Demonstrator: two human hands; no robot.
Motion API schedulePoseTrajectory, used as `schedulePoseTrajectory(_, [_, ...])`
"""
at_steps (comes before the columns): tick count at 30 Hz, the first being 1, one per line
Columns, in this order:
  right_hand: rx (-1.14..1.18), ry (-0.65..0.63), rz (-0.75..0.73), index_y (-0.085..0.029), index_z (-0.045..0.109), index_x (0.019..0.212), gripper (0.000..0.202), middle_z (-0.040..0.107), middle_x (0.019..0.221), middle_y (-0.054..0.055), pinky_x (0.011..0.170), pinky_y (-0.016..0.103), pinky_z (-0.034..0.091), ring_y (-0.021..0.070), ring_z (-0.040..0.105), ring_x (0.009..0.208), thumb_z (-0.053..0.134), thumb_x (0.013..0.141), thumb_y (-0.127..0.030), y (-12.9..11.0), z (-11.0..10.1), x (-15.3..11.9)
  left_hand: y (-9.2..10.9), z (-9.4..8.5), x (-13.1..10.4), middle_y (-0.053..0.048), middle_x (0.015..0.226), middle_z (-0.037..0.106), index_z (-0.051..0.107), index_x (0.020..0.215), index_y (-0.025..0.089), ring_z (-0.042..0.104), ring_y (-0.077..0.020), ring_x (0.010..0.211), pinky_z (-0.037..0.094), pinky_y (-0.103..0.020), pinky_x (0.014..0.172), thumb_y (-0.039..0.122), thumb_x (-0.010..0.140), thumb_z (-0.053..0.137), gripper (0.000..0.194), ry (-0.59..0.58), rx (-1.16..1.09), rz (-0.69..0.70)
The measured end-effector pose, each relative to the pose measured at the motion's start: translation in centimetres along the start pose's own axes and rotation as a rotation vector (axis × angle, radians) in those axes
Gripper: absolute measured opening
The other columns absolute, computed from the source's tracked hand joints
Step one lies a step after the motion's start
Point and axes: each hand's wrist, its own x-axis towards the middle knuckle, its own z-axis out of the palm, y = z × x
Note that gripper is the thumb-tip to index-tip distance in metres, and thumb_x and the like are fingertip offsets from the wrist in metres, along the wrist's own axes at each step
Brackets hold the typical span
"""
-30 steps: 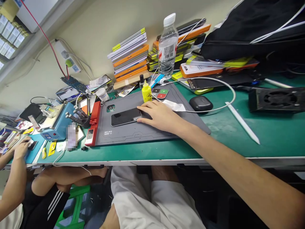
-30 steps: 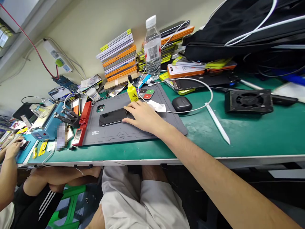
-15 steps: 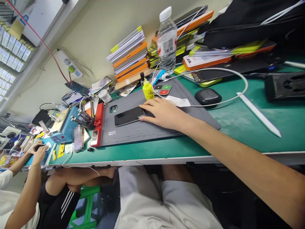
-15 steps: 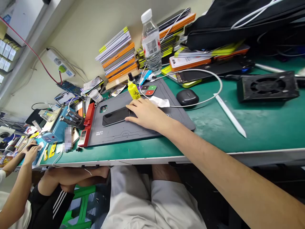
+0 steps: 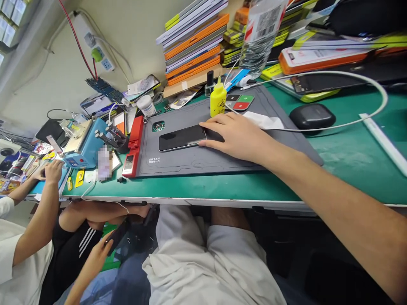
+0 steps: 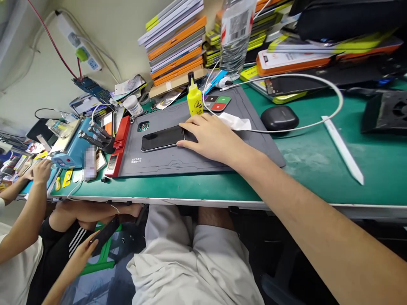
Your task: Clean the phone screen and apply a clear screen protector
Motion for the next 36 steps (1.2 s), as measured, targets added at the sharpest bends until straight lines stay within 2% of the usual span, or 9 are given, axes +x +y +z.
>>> schedulePoseTrajectory(2, [-0.001,0.007,0.011,-0.027,0.085,0.174,0.080,0.088,0.165,0.020,0.135,0.081,0.061,0.0529,0.079,0.147,0.055,0.124,-0.082,-0.1,-0.1,-0.2,-0.8,5.7,-1.0,-0.015,0.165,0.091,0.089,0.158,0.031,0.083,-0.0433,0.161,0.070,-0.059,0.138,0.088,0.115,0.080,0.073,-0.051,-0.030,0.032])
schedulePoseTrajectory(6, [-0.017,-0.020,0.035,-0.029,0.083,0.177,0.078,0.086,0.167,0.019,0.139,0.081,0.059,0.0535,0.077,0.152,0.059,0.124,-0.080,-0.2,-0.8,-0.5,-0.9,19.1,-5.5,-0.018,0.177,0.078,0.080,0.169,0.024,0.081,-0.0393,0.156,0.071,-0.068,0.133,0.056,0.125,0.089,0.056,-0.186,-0.094,0.107])
schedulePoseTrajectory(8, [-0.024,-0.043,0.049,-0.030,0.081,0.180,0.075,0.085,0.170,0.018,0.142,0.081,0.057,0.0536,0.075,0.156,0.061,0.125,-0.077,-0.3,-1.2,-0.5,-0.7,23.4,-7.5,-0.018,0.182,0.073,0.078,0.171,0.025,0.077,-0.0407,0.160,0.070,-0.068,0.134,0.051,0.124,0.091,0.056,-0.209,-0.125,0.127])
schedulePoseTrajectory(10, [-0.027,-0.062,0.061,-0.030,0.079,0.181,0.074,0.084,0.172,0.018,0.145,0.081,0.055,0.0534,0.073,0.161,0.063,0.125,-0.074,-0.4,-1.5,-0.6,-0.8,25.4,-8.3,-0.018,0.183,0.072,0.078,0.172,0.024,0.076,-0.0419,0.162,0.069,-0.070,0.135,0.050,0.123,0.092,0.057,-0.206,-0.158,0.132])
schedulePoseTrajectory(14, [-0.028,-0.063,0.076,-0.028,0.077,0.184,0.073,0.083,0.173,0.019,0.146,0.083,0.052,0.0546,0.072,0.164,0.066,0.126,-0.070,-0.5,-1.6,-0.6,-2.0,25.8,-6.6,-0.018,0.180,0.074,0.080,0.166,0.024,0.078,-0.0398,0.158,0.071,-0.067,0.133,0.050,0.123,0.091,0.052,-0.167,-0.246,0.070])
schedulePoseTrajectory(20, [-0.010,-0.051,0.070,-0.027,0.078,0.182,0.073,0.084,0.174,0.019,0.146,0.082,0.052,0.0549,0.073,0.163,0.066,0.126,-0.071,-0.4,-1.3,-0.7,-3.8,25.5,-1.8,-0.016,0.166,0.080,0.079,0.166,0.021,0.084,-0.0361,0.142,0.077,-0.061,0.120,0.050,0.123,0.092,0.053,-0.172,-0.493,-0.180])
schedulePoseTrajectory(27, [-0.018,-0.145,0.098,-0.038,0.073,0.187,0.070,0.080,0.181,0.015,0.146,0.091,0.048,0.0601,0.066,0.170,0.068,0.127,-0.073,-0.8,-2.6,-0.7,-6.0,22.7,3.0,-0.016,0.165,0.081,0.079,0.164,0.021,0.085,-0.0357,0.141,0.078,-0.060,0.119,0.050,0.123,0.092,0.052,-0.286,-0.757,-0.414])
schedulePoseTrajectory(32, [-0.062,-0.159,0.054,-0.017,0.077,0.181,0.074,0.077,0.180,0.028,0.148,0.082,0.048,0.0582,0.068,0.167,0.064,0.130,-0.068,-0.6,-3.0,-0.8,-7.4,19.7,2.7,-0.016,0.166,0.080,0.079,0.165,0.021,0.084,-0.0357,0.141,0.078,-0.060,0.119,0.050,0.123,0.092,0.052,-0.221,-0.877,-0.460])
schedulePoseTrajectory(36, [-0.053,-0.128,0.052,-0.016,0.078,0.180,0.083,0.079,0.175,0.032,0.146,0.082,0.049,0.0582,0.069,0.169,0.061,0.129,-0.079,-0.1,-2.7,-1.4,-7.9,18.4,0.6,-0.016,0.166,0.080,0.079,0.165,0.021,0.084,-0.0357,0.141,0.078,-0.060,0.119,0.050,0.123,0.092,0.052,-0.174,-0.953,-0.482])
